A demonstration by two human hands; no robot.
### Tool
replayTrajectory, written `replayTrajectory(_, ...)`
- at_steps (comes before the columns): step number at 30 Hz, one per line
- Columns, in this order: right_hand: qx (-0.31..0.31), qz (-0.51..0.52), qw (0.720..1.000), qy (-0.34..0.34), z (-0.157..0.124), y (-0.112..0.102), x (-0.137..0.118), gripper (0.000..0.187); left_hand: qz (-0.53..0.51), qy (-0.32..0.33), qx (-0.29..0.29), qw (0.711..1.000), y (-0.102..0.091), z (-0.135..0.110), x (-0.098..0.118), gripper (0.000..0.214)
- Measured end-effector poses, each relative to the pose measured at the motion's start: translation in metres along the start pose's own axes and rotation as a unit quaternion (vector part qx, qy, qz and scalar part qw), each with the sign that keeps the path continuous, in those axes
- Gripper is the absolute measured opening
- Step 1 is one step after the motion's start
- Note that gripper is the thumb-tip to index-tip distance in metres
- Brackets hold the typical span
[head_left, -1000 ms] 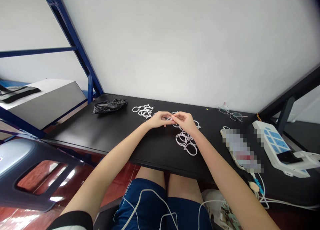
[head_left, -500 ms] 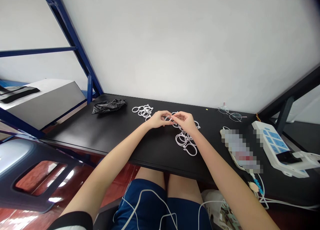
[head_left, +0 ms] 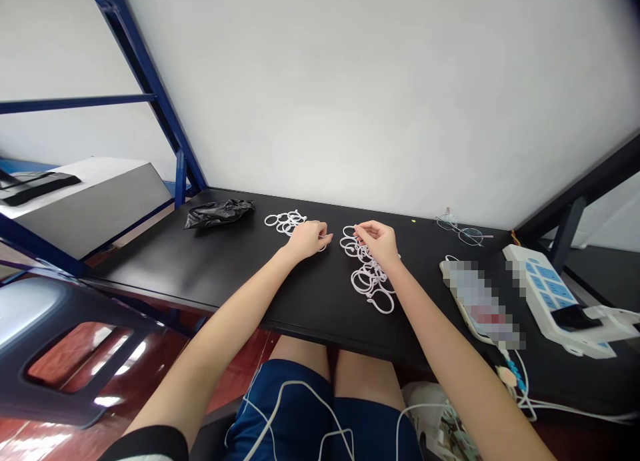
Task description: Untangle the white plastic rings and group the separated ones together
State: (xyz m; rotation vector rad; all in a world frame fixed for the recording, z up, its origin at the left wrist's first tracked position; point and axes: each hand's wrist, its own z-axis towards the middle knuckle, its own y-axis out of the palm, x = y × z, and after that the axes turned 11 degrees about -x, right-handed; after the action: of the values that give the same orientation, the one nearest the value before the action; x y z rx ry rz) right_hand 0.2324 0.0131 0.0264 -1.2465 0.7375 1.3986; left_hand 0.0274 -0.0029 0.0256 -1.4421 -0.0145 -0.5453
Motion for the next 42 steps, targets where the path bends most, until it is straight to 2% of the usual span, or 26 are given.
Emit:
replayTrajectory(6,0.001,-0.025,1.000,-0.002,-0.001,0.001,0.001,0.032,0.024,-0.007,-0.014,1.000,-0.002,-0.001,0.001,0.024)
replayTrajectory(10,0.003,-0.125,0.992,-0.032,-0.003,0.001,0.001,0.023,0.035,-0.005,-0.010,0.999,-0.001,-0.001,0.000,0.021)
replayTrajectory(14,-0.031,-0.218,0.973,-0.065,-0.006,0.002,0.003,0.012,0.033,-0.010,-0.003,0.999,0.002,0.000,-0.003,0.018)
replayTrajectory(20,-0.090,-0.256,0.961,-0.056,-0.007,0.002,0.005,0.014,0.045,-0.010,0.003,0.999,0.001,0.000,-0.002,0.014)
replayTrajectory(24,-0.104,-0.304,0.945,-0.066,-0.006,0.002,0.006,0.012,0.031,0.006,0.011,0.999,0.000,-0.001,0.001,0.013)
replayTrajectory(34,-0.108,-0.259,0.958,-0.057,-0.006,0.004,0.010,0.008,-0.017,0.090,0.006,0.996,0.003,-0.002,0.006,0.011)
replayTrajectory(42,-0.107,-0.259,0.958,-0.062,-0.006,0.003,0.008,0.008,-0.025,0.103,-0.011,0.994,0.002,-0.002,0.008,0.009)
